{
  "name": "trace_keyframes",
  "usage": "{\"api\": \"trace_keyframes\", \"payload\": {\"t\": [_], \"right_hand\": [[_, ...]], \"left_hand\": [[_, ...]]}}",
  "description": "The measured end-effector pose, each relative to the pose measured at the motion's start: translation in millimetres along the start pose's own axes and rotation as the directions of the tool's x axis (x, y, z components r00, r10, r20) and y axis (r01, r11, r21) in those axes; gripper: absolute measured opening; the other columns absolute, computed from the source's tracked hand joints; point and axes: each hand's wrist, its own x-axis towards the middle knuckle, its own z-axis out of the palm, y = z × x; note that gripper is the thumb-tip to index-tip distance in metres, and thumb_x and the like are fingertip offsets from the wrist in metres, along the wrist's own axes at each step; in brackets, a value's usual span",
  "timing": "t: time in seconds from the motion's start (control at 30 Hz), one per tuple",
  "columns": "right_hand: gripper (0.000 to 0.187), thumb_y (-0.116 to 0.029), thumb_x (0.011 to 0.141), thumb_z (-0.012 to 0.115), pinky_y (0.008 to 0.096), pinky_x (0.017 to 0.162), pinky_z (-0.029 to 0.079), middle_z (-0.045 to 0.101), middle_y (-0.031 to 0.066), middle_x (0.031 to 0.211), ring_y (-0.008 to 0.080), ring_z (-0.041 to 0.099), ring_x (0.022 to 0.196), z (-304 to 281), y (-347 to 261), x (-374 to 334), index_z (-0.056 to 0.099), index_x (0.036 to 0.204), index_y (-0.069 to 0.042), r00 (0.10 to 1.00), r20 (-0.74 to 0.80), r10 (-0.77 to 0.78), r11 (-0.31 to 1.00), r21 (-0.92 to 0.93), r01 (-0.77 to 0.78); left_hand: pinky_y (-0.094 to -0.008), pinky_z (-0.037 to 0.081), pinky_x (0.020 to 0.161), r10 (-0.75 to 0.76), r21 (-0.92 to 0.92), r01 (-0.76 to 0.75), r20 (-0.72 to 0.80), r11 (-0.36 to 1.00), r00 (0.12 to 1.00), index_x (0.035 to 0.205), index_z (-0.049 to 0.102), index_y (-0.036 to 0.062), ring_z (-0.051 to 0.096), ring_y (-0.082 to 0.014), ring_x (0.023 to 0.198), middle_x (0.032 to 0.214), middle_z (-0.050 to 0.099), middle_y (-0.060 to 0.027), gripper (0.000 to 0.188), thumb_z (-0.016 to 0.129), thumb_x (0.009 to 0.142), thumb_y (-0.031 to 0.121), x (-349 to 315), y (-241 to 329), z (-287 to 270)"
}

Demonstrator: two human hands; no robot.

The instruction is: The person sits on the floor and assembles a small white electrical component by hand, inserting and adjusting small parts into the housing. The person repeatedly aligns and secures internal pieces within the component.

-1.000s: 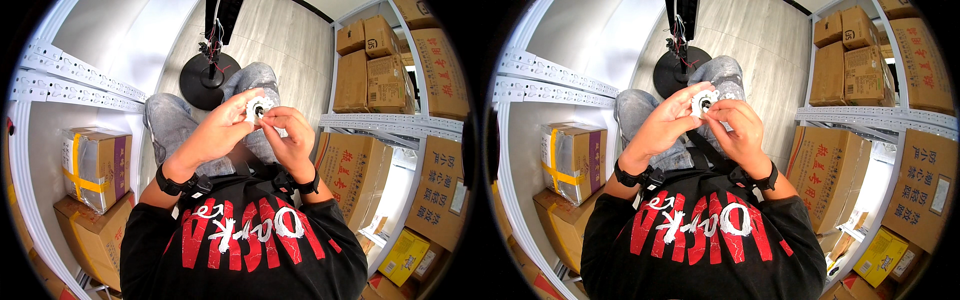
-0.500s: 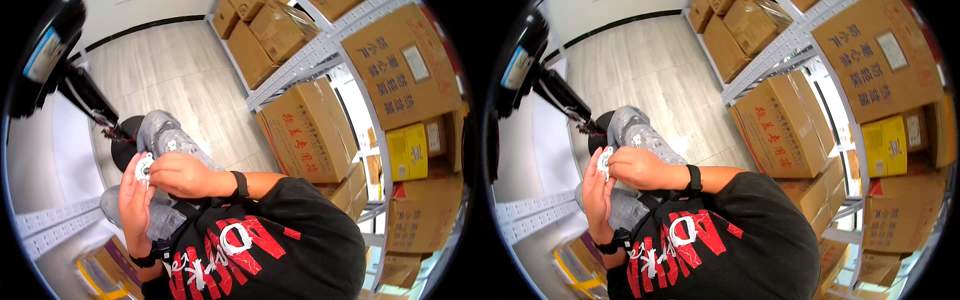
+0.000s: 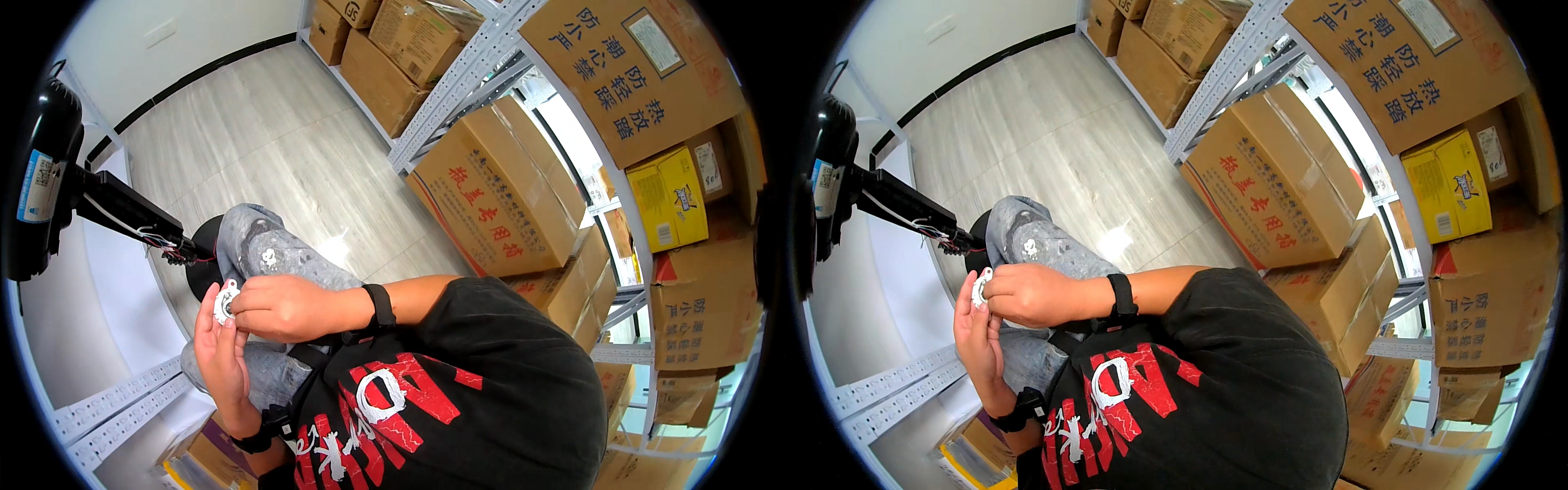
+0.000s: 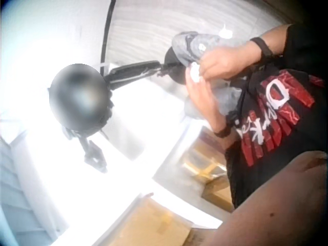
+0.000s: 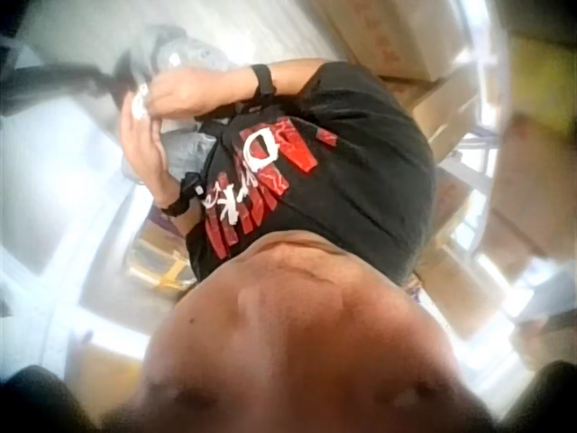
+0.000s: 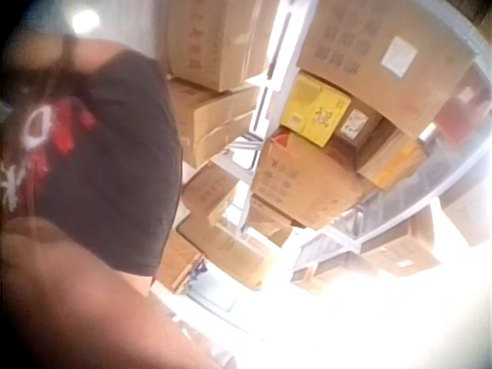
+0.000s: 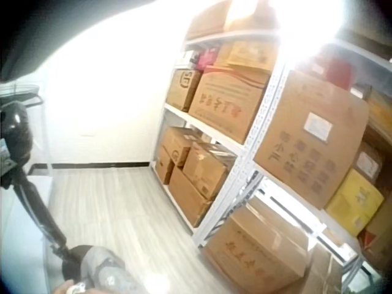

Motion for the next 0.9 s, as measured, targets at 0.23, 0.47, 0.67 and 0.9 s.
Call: {"api": "trace_keyframes", "payload": {"t": [0.23,0.47,0.67,0.9], "right_hand": [[0.019,-0.005,0.076,0.074,0.0391,0.073,0.053,0.065,0.0117,0.099,0.0310,0.063,0.085,-6.2,5.1,2.1,0.066,0.093,-0.002,0.998,0.008,0.061,0.997,0.044,-0.061],[0.019,0.000,0.078,0.075,0.0340,0.074,0.053,0.068,0.0115,0.097,0.0262,0.066,0.086,-28.2,7.0,9.9,0.070,0.096,-0.003,0.961,-0.047,0.272,0.962,0.030,-0.271],[0.020,0.001,0.079,0.073,0.0343,0.072,0.053,0.067,0.0102,0.095,0.0266,0.065,0.084,-29.4,6.7,14.1,0.070,0.098,-0.004,0.932,0.047,0.359,0.927,0.100,-0.362],[0.021,0.004,0.083,0.070,0.0299,0.070,0.053,0.067,0.0111,0.095,0.0210,0.065,0.081,-27.8,6.9,17.0,0.069,0.103,-0.001,0.929,0.200,0.312,0.936,0.105,-0.337]], "left_hand": [[-0.0319,0.052,0.097,-0.010,-0.036,0.011,0.022,0.999,1.000,0.148,0.038,-0.0031,0.059,-0.0192,0.119,0.137,0.056,-0.0154,0.054,0.049,0.096,0.000,5.8,-3.6,-3.7],[-0.0386,0.050,0.105,0.047,-0.120,-0.034,0.104,0.992,0.994,0.148,0.037,-0.0041,0.055,-0.0236,0.129,0.144,0.051,-0.0157,0.054,0.047,0.094,-0.005,2.7,5.0,-6.4],[-0.0351,0.053,0.100,0.072,-0.125,-0.061,0.087,0.990,0.994,0.144,0.040,-0.0051,0.059,-0.0217,0.122,0.140,0.054,-0.0157,0.053,0.047,0.092,-0.010,-0.2,10.0,-6.2],[-0.0354,0.053,0.099,0.104,-0.086,-0.098,0.069,0.992,0.992,0.142,0.042,-0.0057,0.061,-0.0261,0.122,0.138,0.056,-0.0173,0.052,0.050,0.090,-0.010,2.1,6.3,-8.0]]}}
